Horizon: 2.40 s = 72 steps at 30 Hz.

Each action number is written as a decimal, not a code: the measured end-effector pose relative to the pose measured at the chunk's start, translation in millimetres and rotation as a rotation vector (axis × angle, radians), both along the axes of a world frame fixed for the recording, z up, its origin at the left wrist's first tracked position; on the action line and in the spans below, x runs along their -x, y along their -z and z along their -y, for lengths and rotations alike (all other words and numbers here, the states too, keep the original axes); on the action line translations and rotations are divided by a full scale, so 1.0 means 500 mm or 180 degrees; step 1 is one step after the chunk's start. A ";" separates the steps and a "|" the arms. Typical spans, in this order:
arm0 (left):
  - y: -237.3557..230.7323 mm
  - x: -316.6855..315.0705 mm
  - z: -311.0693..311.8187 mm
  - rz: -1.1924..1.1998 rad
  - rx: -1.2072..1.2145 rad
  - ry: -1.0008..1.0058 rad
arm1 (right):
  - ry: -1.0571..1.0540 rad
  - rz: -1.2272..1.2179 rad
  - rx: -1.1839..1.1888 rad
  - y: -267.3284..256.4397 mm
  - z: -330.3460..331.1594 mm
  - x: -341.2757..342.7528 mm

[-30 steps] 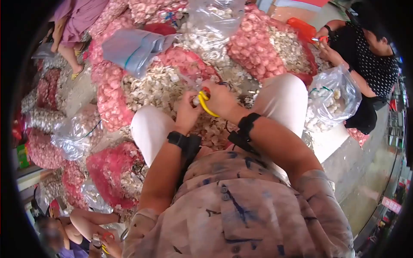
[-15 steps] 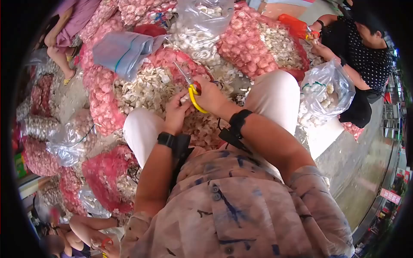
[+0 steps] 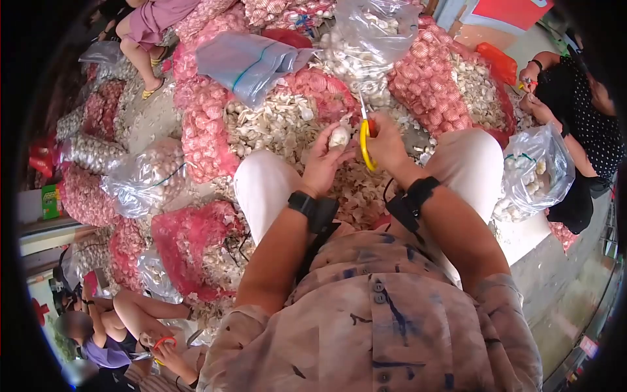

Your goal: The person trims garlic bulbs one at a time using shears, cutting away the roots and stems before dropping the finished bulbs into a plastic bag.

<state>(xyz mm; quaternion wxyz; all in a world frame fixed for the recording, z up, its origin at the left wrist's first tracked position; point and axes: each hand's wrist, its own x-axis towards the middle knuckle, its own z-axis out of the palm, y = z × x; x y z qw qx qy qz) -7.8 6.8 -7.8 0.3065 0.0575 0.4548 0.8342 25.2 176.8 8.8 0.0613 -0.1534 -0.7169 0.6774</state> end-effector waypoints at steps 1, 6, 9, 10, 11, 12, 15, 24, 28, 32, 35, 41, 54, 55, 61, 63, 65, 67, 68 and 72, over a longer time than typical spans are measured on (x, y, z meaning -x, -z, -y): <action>-0.001 -0.001 -0.003 -0.0059 0.0038 0.0001 | -0.0097 0.0259 -0.0503 -0.035 0.008 -0.009; -0.008 -0.001 0.000 -0.0739 0.0937 0.0221 | -0.0043 0.0301 -0.0622 0.013 0.009 -0.006; -0.004 -0.003 -0.005 -0.1186 0.1061 0.0225 | 0.0000 0.0315 -0.0819 0.001 0.016 -0.013; 0.000 -0.004 -0.007 -0.1372 0.0983 0.0184 | 0.0061 0.0252 -0.0908 -0.001 0.020 -0.014; 0.004 -0.004 -0.007 -0.1369 0.0983 0.0182 | 0.0059 0.0254 -0.0908 -0.004 0.022 -0.014; 0.002 -0.006 -0.007 -0.1379 0.1012 0.0183 | 0.0107 0.0219 -0.0998 -0.012 0.025 -0.015; 0.004 -0.009 -0.008 -0.1409 0.1092 0.0169 | 0.0135 0.0329 -0.1180 -0.045 0.033 -0.019; 0.010 -0.001 -0.004 -0.0187 0.0258 0.0375 | -0.0005 0.0055 0.0254 0.022 0.025 -0.008; 0.006 0.008 0.010 0.0540 -0.0363 0.0437 | 0.0256 0.0138 0.0388 0.011 0.007 -0.001; -0.014 0.009 0.016 0.0835 -0.0667 0.0176 | 0.0583 0.0152 0.0113 0.025 -0.017 0.001; -0.006 0.012 0.011 0.0778 -0.0644 0.0151 | 0.0319 -0.0358 -0.0395 0.018 0.002 0.000; -0.011 -0.009 -0.006 0.0313 0.0030 0.0186 | -0.0010 -0.0469 -0.1076 -0.052 0.034 -0.023; -0.015 -0.009 0.001 -0.0184 0.0600 0.0464 | 0.0164 -0.0132 -0.1335 -0.037 0.017 -0.011; -0.018 -0.009 0.002 -0.0012 0.0404 0.0412 | 0.0454 -0.0097 -0.1463 -0.037 0.005 -0.008; -0.017 0.004 0.013 0.0514 -0.0611 0.0259 | 0.0532 -0.0085 -0.1215 -0.006 -0.032 -0.005; -0.007 0.013 0.013 0.0496 -0.0699 0.0236 | 0.0336 -0.0204 -0.0890 -0.012 -0.016 -0.007; -0.007 0.013 0.011 0.0479 -0.0781 0.0225 | 0.0057 -0.0226 -0.0337 -0.024 -0.002 -0.014; -0.007 0.012 0.010 0.0282 -0.0520 0.0183 | 0.0033 -0.0323 0.0098 -0.050 0.016 -0.016; -0.008 0.009 0.008 0.0280 -0.0518 0.0190 | 0.0005 -0.0423 0.0533 -0.056 0.019 -0.017; -0.002 -0.002 0.003 -0.0136 -0.0172 0.0247 | -0.0054 -0.0203 0.0574 -0.023 0.009 -0.011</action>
